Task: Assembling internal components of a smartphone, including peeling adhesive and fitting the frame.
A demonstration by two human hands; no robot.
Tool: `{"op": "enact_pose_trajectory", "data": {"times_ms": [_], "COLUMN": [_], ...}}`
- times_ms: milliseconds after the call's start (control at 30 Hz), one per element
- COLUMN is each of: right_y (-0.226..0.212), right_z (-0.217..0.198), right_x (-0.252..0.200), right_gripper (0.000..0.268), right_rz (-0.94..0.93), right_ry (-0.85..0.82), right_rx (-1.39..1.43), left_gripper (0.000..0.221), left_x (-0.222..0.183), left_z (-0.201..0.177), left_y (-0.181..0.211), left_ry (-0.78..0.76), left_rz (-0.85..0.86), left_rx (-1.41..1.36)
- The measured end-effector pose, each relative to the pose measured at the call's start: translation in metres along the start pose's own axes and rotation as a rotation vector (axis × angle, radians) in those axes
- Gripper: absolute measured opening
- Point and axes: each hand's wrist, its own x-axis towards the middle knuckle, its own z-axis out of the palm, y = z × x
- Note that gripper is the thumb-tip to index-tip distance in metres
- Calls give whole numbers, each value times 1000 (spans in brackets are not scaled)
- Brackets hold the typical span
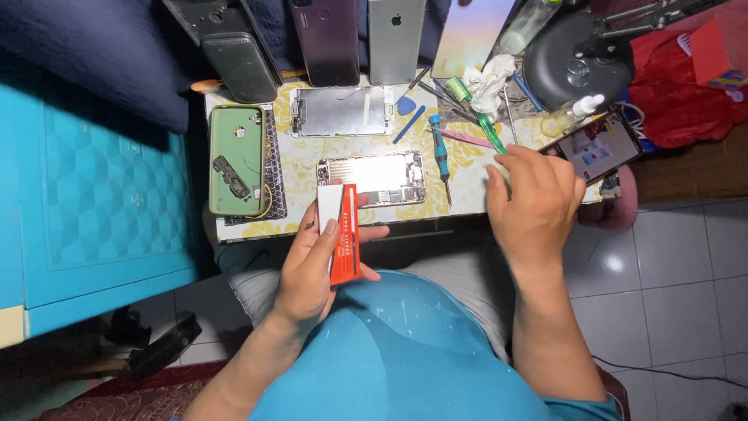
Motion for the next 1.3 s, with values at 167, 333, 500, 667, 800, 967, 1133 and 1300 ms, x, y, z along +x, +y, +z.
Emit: {"op": "enact_pose_trajectory", "data": {"times_ms": [167,333,500,667,800,967,1133,1300], "right_y": [17,48,65,64,60,25,3,8], "right_z": [20,14,6,10,10,23,23,30], "right_x": [-19,-51,-56,-46,-46,-25,4,8], "right_gripper": [21,48,55,58,59,37,23,16], "right_rz": [37,156,172,163,143,52,40,28], "right_ry": [14,34,6,5,16,55,-28,-69], "right_rx": [10,122,219,231,212,204,-53,-162], "left_gripper": [54,56,56,55,56,48,36,40], "left_x": [-1,-3,1,4,2,3,3,5], "left_z": [-2,-6,-11,3,4,-1,7,11], "left_y": [1,6,0,-1,-6,-11,-16,-7], "left_ry": [-6,10,42,35,23,17,9,-6], "left_rz": [8,10,-17,4,19,0,-11,6], "left_rx": [13,46,63,58,41,25,-34,98]}}
